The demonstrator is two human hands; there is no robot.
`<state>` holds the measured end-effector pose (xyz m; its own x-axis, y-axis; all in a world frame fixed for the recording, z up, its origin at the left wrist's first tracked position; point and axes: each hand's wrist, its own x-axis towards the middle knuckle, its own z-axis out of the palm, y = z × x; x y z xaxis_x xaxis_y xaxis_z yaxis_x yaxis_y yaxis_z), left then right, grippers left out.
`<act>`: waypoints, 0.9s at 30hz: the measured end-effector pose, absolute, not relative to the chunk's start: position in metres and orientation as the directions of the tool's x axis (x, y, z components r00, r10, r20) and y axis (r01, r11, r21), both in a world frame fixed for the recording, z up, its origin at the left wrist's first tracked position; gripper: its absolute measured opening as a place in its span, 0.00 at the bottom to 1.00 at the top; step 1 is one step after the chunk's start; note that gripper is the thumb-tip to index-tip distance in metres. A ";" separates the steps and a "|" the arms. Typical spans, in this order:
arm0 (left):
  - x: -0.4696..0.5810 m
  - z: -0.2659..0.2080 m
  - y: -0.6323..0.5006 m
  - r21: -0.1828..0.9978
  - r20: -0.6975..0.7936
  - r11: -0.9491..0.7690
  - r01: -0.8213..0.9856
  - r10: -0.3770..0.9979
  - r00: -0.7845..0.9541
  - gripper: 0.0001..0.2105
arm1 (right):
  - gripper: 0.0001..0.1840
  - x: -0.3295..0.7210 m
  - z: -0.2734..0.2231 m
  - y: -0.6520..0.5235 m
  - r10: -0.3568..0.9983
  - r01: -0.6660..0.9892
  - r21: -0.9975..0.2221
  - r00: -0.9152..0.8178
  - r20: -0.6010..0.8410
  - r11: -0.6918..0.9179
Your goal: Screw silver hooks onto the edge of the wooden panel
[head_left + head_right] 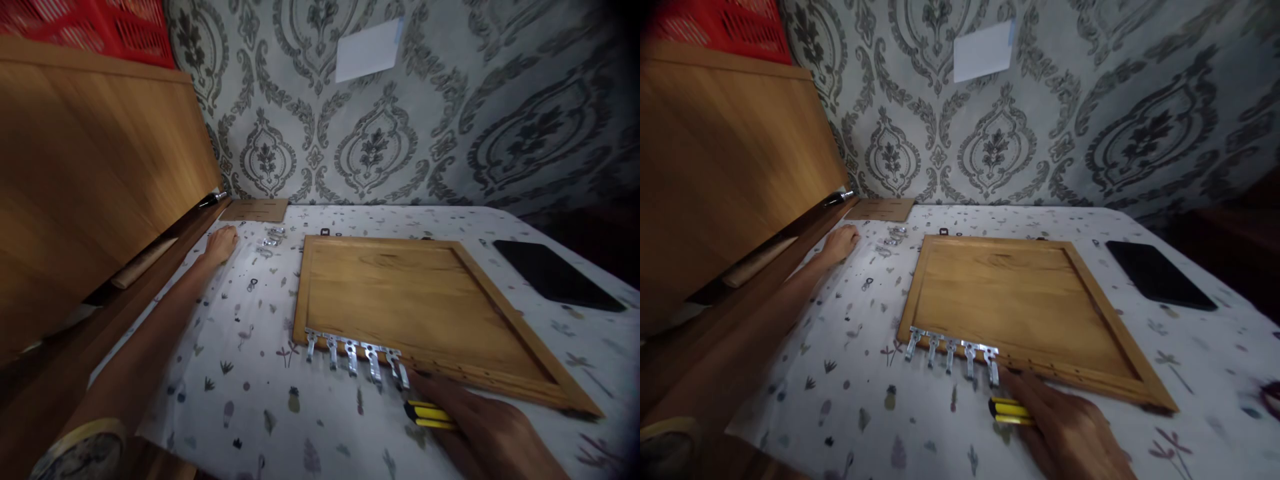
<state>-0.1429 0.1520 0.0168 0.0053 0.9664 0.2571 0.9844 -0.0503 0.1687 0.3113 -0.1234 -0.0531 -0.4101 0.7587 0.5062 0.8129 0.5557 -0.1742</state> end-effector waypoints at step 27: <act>0.075 0.039 -0.018 0.875 -0.054 -0.337 0.346 0.643 0.764 0.07 | 0.25 0.289 -0.017 -0.127 0.778 0.819 -0.118 -0.474 0.412 0.562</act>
<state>0.0754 -0.0182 0.0388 0.7642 0.6427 -0.0545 0.3462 -0.3375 0.8754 0.2891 -0.1269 -0.0174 -0.4744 0.7780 0.4118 0.8189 0.5617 -0.1179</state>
